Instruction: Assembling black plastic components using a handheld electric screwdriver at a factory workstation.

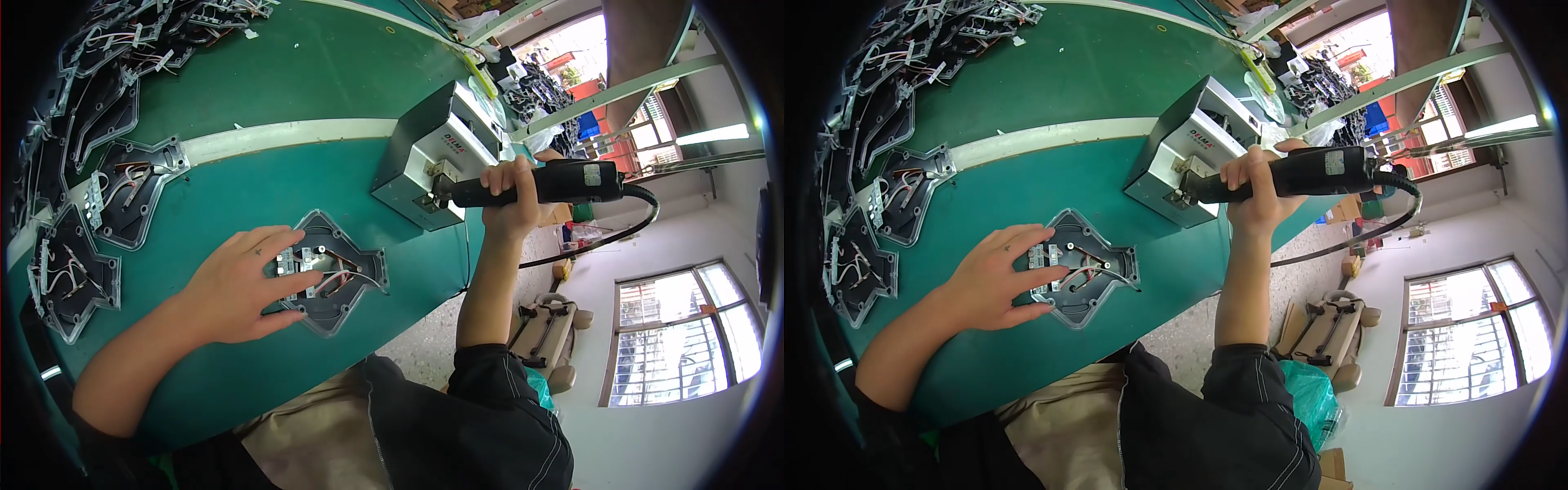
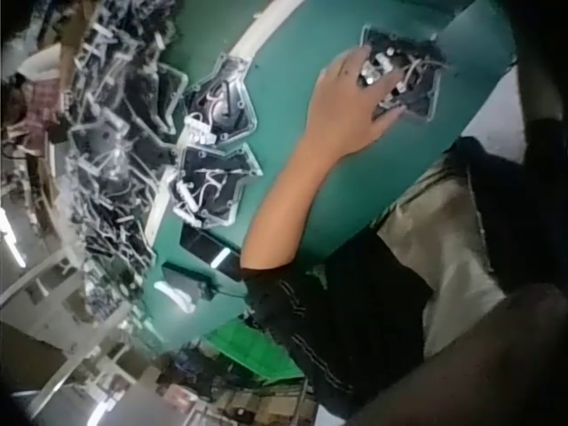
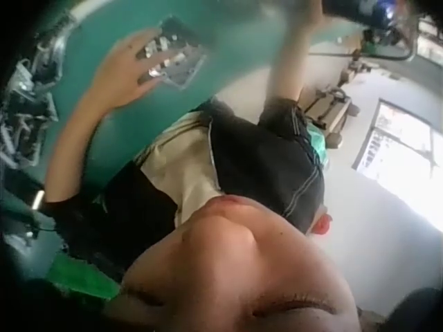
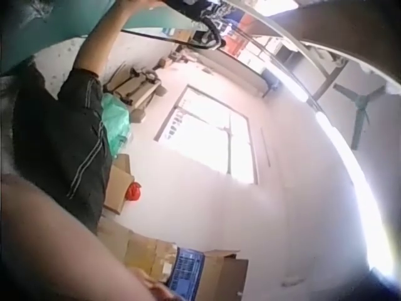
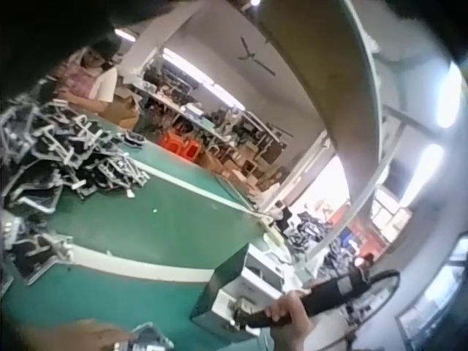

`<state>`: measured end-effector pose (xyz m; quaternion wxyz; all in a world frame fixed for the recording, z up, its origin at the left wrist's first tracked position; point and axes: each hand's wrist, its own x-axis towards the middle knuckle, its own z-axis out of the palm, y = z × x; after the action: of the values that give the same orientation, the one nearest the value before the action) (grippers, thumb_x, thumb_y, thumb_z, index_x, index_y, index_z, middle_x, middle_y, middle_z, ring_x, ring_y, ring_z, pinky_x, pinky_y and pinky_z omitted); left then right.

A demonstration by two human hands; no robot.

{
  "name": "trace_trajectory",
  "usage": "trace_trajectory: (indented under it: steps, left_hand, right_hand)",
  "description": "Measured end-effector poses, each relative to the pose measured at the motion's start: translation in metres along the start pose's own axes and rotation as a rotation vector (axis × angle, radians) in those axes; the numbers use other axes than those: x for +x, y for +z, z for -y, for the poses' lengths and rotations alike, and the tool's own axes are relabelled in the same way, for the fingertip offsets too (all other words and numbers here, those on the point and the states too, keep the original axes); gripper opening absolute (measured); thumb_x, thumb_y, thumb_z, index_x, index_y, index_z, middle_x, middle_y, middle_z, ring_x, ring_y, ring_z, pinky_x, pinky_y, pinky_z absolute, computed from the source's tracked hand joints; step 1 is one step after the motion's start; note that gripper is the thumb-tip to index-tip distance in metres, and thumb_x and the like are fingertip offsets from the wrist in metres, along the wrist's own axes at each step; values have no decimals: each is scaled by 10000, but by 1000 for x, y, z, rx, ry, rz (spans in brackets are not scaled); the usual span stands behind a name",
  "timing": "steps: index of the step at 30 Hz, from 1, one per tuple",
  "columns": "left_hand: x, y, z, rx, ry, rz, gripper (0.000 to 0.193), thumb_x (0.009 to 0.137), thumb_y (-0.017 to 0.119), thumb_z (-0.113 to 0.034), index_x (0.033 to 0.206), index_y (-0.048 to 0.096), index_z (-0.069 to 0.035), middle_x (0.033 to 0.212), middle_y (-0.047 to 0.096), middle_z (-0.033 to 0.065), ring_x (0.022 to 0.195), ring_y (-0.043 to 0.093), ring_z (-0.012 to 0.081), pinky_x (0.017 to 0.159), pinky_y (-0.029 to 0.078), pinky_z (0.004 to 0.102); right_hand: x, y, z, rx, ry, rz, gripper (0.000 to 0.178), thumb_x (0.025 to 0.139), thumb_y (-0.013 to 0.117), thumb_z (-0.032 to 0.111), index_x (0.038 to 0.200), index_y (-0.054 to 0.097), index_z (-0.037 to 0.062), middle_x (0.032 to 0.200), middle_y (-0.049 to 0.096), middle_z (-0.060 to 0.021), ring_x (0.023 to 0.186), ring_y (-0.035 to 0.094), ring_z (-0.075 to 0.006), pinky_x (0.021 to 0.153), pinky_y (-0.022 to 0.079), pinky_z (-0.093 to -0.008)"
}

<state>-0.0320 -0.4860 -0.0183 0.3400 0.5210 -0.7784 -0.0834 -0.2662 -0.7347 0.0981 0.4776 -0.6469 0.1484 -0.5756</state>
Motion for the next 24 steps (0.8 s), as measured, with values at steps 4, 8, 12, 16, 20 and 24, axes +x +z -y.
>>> trace_trajectory:
  steps: [4,8,12,16,20,24]
  left_hand:
    - [-1,1,1,5,-3,13,478,769,809,-348,1212,706,-204,1423,516,203,1289,533,407,1007,472,511]
    - [-2,3,2,14,-2,6,482,767,809,-352,1214,706,-204,1422,519,202,1291,531,410,1006,471,512]
    - [-1,2,2,6,2,3,482,769,807,-352,1217,705,-205,1420,522,200,1288,533,410,1006,473,515]
    - [-1,2,1,11,5,3,477,778,803,-353,1221,705,-206,1419,524,201,1282,539,408,1006,478,514]
    - [-1,1,1,17,7,3,480,779,802,-358,1225,704,-207,1419,525,199,1281,541,407,1006,478,513]
    - [0,0,-1,18,16,-14,451,815,789,-354,1234,707,-207,1383,542,202,1276,535,382,989,483,489]
  right_hand:
    - [1,2,1,11,-13,-8,337,908,621,5,1163,431,116,637,449,-37,502,488,-162,552,450,-357]
    - [0,5,0,-13,10,16,327,913,615,0,1156,431,119,636,450,-37,503,488,-163,554,451,-359]
    - [-2,0,0,-4,2,34,324,913,610,-9,1149,430,120,636,451,-38,503,487,-163,552,451,-359]
    - [-2,0,2,21,-4,-13,314,914,610,-9,1142,436,119,635,451,-40,504,479,-160,553,448,-356]
    - [0,6,2,35,-33,-1,304,920,613,-1,1138,440,120,637,453,-41,505,474,-159,553,446,-352]
    - [-1,4,-1,0,-8,9,312,920,624,-4,1139,440,119,646,452,-42,504,482,-163,551,451,-358]
